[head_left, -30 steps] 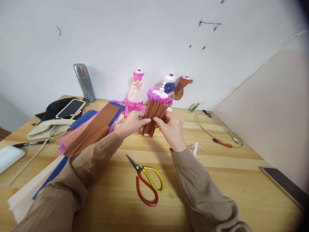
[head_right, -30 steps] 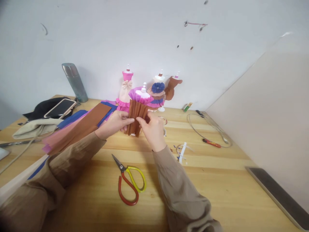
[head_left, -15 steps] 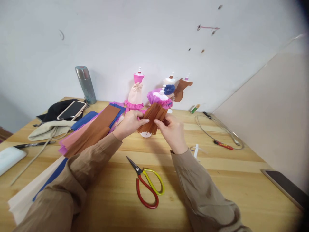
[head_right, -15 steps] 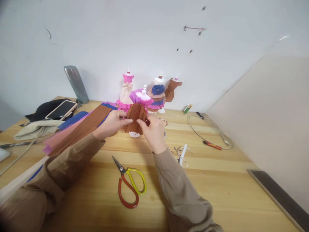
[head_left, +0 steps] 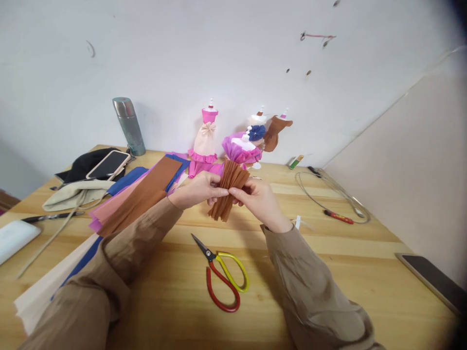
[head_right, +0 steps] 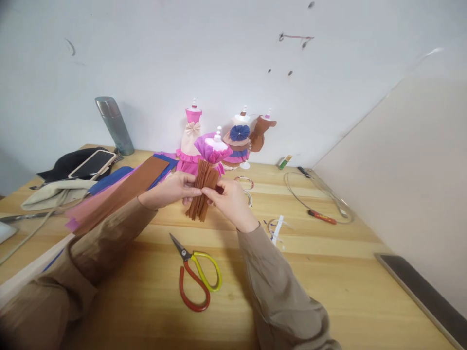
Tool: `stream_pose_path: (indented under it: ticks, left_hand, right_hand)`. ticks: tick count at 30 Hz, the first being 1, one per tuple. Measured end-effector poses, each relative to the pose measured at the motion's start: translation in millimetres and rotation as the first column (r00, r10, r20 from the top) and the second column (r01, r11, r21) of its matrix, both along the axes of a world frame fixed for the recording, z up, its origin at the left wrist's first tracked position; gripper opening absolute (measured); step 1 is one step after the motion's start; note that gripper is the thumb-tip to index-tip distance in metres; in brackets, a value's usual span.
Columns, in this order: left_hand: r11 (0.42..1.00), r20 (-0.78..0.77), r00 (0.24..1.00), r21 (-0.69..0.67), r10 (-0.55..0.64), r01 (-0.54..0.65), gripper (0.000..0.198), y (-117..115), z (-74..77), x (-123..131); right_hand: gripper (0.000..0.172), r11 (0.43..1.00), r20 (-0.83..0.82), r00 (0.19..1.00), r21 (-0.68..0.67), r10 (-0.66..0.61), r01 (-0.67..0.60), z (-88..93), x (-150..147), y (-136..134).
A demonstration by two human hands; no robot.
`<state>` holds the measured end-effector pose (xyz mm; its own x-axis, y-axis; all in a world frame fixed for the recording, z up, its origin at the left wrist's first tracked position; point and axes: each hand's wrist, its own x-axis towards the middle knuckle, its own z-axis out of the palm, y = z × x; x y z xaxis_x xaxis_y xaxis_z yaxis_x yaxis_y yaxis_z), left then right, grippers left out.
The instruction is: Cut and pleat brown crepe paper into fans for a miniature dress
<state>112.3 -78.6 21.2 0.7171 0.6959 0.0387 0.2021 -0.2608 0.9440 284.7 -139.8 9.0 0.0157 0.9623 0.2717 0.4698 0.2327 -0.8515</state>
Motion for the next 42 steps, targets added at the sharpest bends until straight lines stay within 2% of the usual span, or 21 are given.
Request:
stream_pose_path:
  ticks: [3, 8, 12, 16, 19, 23, 27, 30, 32, 35, 39, 42]
  left_hand:
    - [0.995, -0.024, 0.998, -0.086, -0.058, 0.056, 0.016, -1.5, 1.0, -1.4]
    - [0.982, -0.027, 0.995, -0.165, -0.094, 0.088, 0.029, -1.1, -2.7, -1.2]
    - [0.968, 0.020, 0.990, -0.208, -0.138, 0.139, 0.037, -5.4, -5.1, -1.0]
    - [0.899, 0.113, 0.953, -0.317, -0.281, 0.302, 0.043, -14.5, -8.6, 0.6]
    - [0.864, 0.134, 0.932, -0.350, -0.337, 0.363, 0.045, -22.9, -12.1, 3.8]
    - [0.878, 0.100, 0.942, -0.342, -0.319, 0.334, 0.043, -33.1, -17.4, 10.5]
    - [0.916, 0.102, 0.971, -0.324, -0.217, 0.238, 0.037, -37.1, -26.1, 17.2]
    - [0.914, 0.135, 0.979, -0.360, -0.150, 0.189, 0.034, -35.8, -36.1, 19.9]
    - [0.879, 0.129, 0.985, -0.449, -0.117, 0.163, 0.033, -34.3, -43.4, 21.0]
    - [0.784, 0.143, 0.988, -0.605, -0.067, 0.141, 0.031, -32.1, -52.7, 23.1]
    - [0.615, 0.219, 0.974, -0.762, -0.051, 0.204, 0.028, -28.6, -60.9, 25.4]
    - [0.467, 0.253, 0.963, -0.842, -0.098, 0.269, 0.042, -26.3, -66.6, 26.0]
  right_hand:
    - [0.026, 0.996, -0.054, 0.997, -0.066, 0.048, -0.051, 2.7, -0.7, -4.8]
    - [0.028, 0.993, -0.190, 0.981, -0.107, 0.030, -0.051, 6.6, -3.9, -9.8]
    - [0.031, 0.986, -0.182, 0.983, -0.160, 0.018, -0.048, 11.9, -4.5, -14.9]
    - [0.033, 0.963, -0.230, 0.970, -0.232, 0.082, -0.136, 15.1, 0.2, -20.7]
    - [0.037, 0.937, -0.278, 0.954, -0.291, 0.112, -0.195, 14.0, 6.7, -23.9]
    - [0.039, 0.918, -0.322, 0.942, -0.336, 0.097, -0.209, 7.5, 14.6, -24.9]
    - [0.038, 0.908, -0.330, 0.941, -0.369, 0.071, -0.197, -1.9, 19.4, -20.3]
    - [0.036, 0.901, -0.324, 0.945, -0.401, 0.031, -0.167, -10.9, 22.7, -13.6]
    - [0.035, 0.889, -0.334, 0.942, -0.425, 0.018, -0.168, -17.7, 25.4, -8.8]
    - [0.035, 0.861, -0.381, 0.924, -0.472, -0.004, -0.191, -27.0, 29.0, -2.9]
    - [0.037, 0.846, -0.426, 0.904, -0.495, -0.038, -0.198, -35.5, 29.6, 1.4]
    - [0.036, 0.851, -0.450, 0.891, -0.491, -0.065, -0.186, -40.0, 28.1, 3.1]
